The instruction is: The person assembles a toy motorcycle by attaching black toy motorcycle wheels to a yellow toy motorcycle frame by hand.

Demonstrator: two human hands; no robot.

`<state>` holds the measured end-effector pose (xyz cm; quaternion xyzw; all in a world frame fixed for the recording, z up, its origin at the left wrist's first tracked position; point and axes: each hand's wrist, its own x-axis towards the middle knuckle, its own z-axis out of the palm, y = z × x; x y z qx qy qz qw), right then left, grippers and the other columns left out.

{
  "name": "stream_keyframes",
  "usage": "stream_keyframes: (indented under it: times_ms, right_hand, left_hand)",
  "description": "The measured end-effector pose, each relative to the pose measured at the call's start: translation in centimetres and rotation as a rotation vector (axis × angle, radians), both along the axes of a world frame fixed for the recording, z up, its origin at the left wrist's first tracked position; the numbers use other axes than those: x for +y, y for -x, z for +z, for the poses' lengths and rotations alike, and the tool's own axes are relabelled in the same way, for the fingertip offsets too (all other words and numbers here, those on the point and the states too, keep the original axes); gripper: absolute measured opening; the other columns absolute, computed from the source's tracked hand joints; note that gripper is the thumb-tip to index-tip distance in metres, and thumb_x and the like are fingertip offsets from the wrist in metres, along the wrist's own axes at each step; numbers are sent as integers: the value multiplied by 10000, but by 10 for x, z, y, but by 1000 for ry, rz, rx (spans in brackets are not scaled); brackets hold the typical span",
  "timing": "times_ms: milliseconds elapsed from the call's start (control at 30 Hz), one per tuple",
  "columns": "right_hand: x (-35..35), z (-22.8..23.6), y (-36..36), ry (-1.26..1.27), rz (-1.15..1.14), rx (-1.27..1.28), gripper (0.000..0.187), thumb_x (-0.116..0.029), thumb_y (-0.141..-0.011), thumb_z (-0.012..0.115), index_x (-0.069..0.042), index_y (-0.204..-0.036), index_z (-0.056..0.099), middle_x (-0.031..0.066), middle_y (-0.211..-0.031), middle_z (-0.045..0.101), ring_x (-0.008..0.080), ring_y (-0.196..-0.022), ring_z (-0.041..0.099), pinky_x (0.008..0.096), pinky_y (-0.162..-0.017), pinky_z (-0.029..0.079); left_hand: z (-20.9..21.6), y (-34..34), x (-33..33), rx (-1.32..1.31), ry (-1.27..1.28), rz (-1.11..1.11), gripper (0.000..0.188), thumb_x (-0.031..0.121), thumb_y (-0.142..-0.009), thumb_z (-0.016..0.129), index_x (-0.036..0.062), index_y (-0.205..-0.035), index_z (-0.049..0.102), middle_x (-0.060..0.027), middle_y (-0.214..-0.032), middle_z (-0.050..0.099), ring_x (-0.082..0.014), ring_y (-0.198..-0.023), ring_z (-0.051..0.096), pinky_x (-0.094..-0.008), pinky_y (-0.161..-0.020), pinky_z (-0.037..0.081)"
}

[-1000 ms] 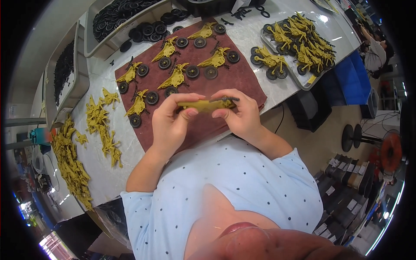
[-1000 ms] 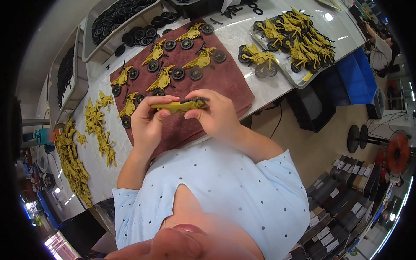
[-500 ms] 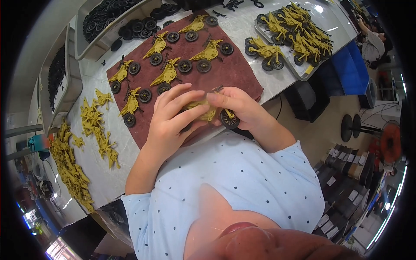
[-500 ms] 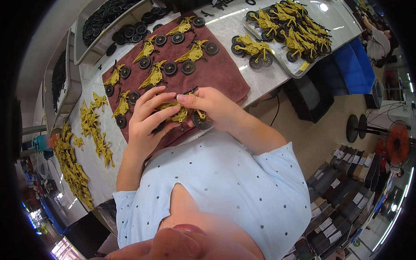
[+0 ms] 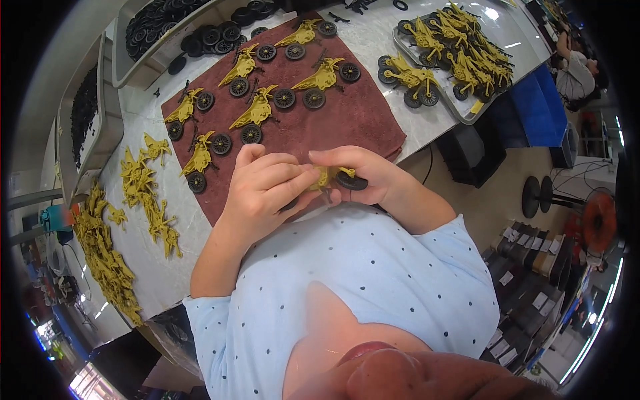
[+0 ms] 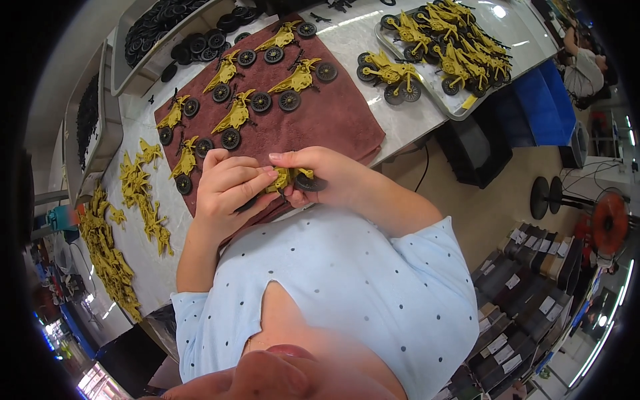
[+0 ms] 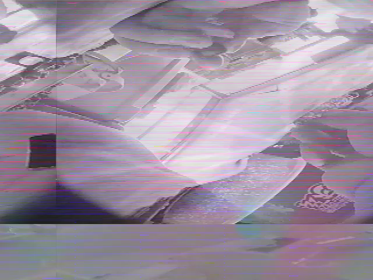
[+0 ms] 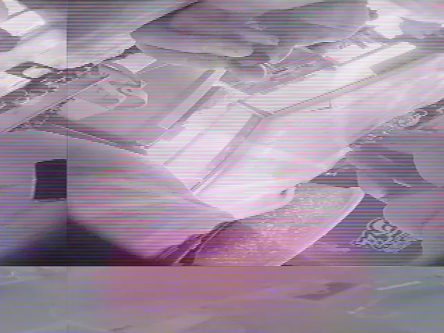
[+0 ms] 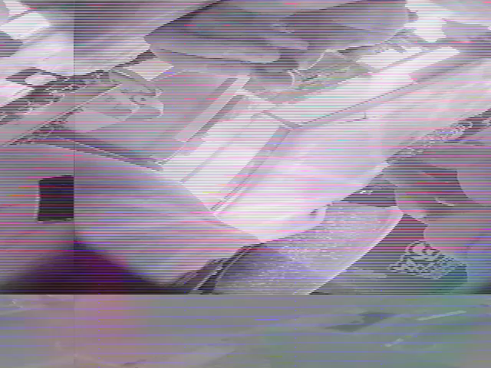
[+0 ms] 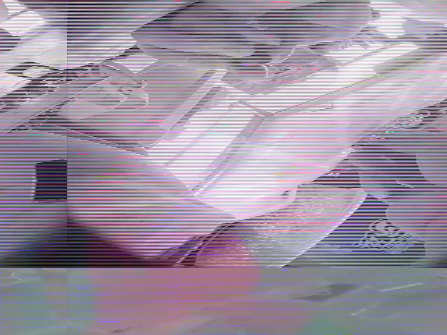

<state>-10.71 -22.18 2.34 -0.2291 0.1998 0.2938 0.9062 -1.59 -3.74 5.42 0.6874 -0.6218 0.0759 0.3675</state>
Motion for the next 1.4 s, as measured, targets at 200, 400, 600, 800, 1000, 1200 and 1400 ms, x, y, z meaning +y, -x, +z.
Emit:
stream_keyframes:
  times_ms: [200,400,600,800,1000,1200,1400]
  right_hand:
    - [-2,-10,4,63,18,-19,233,-242,-926,572,-15,-912,619,83,-787,649,166,-566,589,257,-533,470]
    - [-13,-10,8,290,-9,-258,273,-292,-913,610,-19,-917,607,34,-783,609,104,-630,561,236,-584,459]
    - [-66,-9,25,1125,-443,-394,306,-217,-867,688,-13,-1059,565,28,-935,639,81,-828,587,259,-714,486]
    - [-109,-32,12,2215,-700,-157,417,-228,-808,729,25,-1082,541,167,-961,646,320,-839,625,390,-743,481]
    - [-112,-60,9,2685,-634,-49,622,-406,-764,749,43,-1127,516,216,-1052,535,407,-1028,508,456,-880,413]
    - [-113,-64,7,2737,-823,-106,786,-444,-784,731,41,-1308,400,256,-1222,435,415,-1154,425,468,-975,366]
    - [-103,-54,6,2725,-936,-317,738,-387,-831,702,63,-1311,367,265,-1287,391,399,-1189,381,472,-1002,327]
  left_hand:
    - [-2,2,-3,-34,-18,-19,323,169,-594,798,136,-893,680,31,-793,633,-140,-783,606,-352,-673,319]
    - [-6,3,-9,-84,-4,-11,333,192,-613,781,146,-927,681,23,-900,642,-163,-861,596,-369,-729,348]
    - [9,5,0,-89,-219,52,564,233,-647,759,174,-1189,615,-93,-1295,505,-297,-1148,509,-447,-915,384]
    - [5,-1,9,-52,-148,128,467,154,-689,732,142,-1145,632,-106,-1244,537,-291,-1127,523,-442,-891,413]
    - [-1,2,37,2,-361,94,348,124,-719,732,110,-1058,654,-86,-1135,599,-271,-1067,560,-415,-867,439]
    - [-6,-6,92,53,-352,453,268,112,-736,725,88,-999,678,-92,-993,632,-259,-944,595,-366,-810,451]
    - [-38,-39,172,68,-473,1538,344,197,-785,708,31,-1063,592,-137,-1052,597,-321,-994,566,-441,-823,453]
